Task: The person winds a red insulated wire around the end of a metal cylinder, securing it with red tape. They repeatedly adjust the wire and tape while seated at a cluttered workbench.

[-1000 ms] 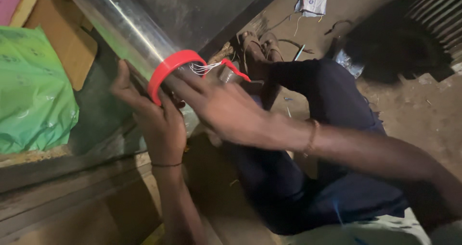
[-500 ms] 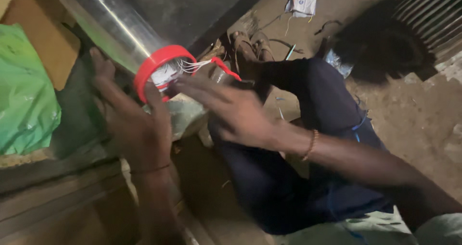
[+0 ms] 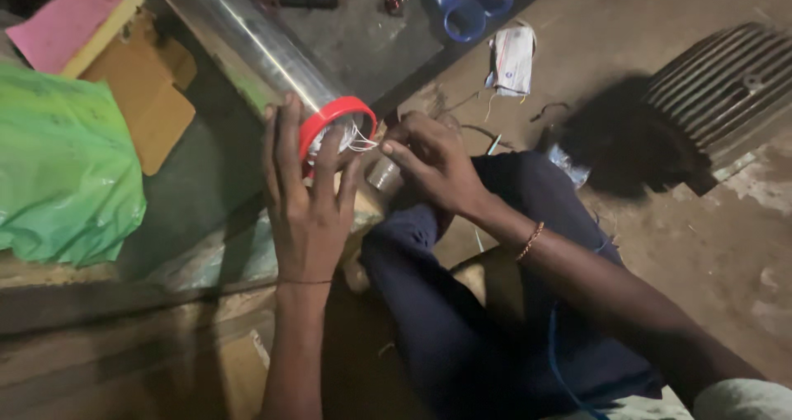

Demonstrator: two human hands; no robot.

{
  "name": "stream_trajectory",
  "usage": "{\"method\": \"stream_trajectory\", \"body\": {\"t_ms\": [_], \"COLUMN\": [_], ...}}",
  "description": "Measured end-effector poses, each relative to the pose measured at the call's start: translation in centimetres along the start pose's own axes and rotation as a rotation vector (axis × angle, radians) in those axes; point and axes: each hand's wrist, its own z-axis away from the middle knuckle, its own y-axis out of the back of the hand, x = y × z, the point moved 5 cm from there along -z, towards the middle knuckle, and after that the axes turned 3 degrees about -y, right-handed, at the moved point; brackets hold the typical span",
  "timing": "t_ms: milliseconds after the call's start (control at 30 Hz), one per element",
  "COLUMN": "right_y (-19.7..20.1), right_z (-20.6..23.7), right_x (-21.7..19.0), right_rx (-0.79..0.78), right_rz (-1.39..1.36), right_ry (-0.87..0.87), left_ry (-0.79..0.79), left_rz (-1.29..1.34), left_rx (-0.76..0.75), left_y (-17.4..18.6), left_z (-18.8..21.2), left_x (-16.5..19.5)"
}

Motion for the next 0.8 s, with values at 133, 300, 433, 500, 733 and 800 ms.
{"method": "stream_trajectory", "body": {"t_ms": [133,300,433,500,733,800], "right_y": [0.1,-0.4,0.4,0.5,-0.3,-0.4], "right_z": [-0.2,0.3,0.7,0.7,1.9,2.1], "right_x": [0.0,-1.5,-3.6,-3.8,-5.3,-4.7], "right_rx": [0.097,0.057,0.022,0.018,0.056,0.071], "right_rz": [0.083,-0.129,0.002,0.082,0.42,0.432], "right_ry": [-0.099,-0.097,-0.065,-0.189,0.102,0.148], "left_ry": [-0.033,-0.048,0.012,-0.092,-0.181,-0.206], "left_rz": [-0.045,-0.117,-0.072,-0.196,-0.276,-0.302], "left_rx": [-0.012,0.006,0.004,0.01,-0.08,-0.078], "left_y": [0.0,-0.7,-1.2,-1.3,-2.3,-2.4], "left_z": [-0.9,-1.0,-1.0,-1.5,-3.0,-3.1], "left_x": [0.7,0.9,0.4,0.7,0.4,0.6]}}
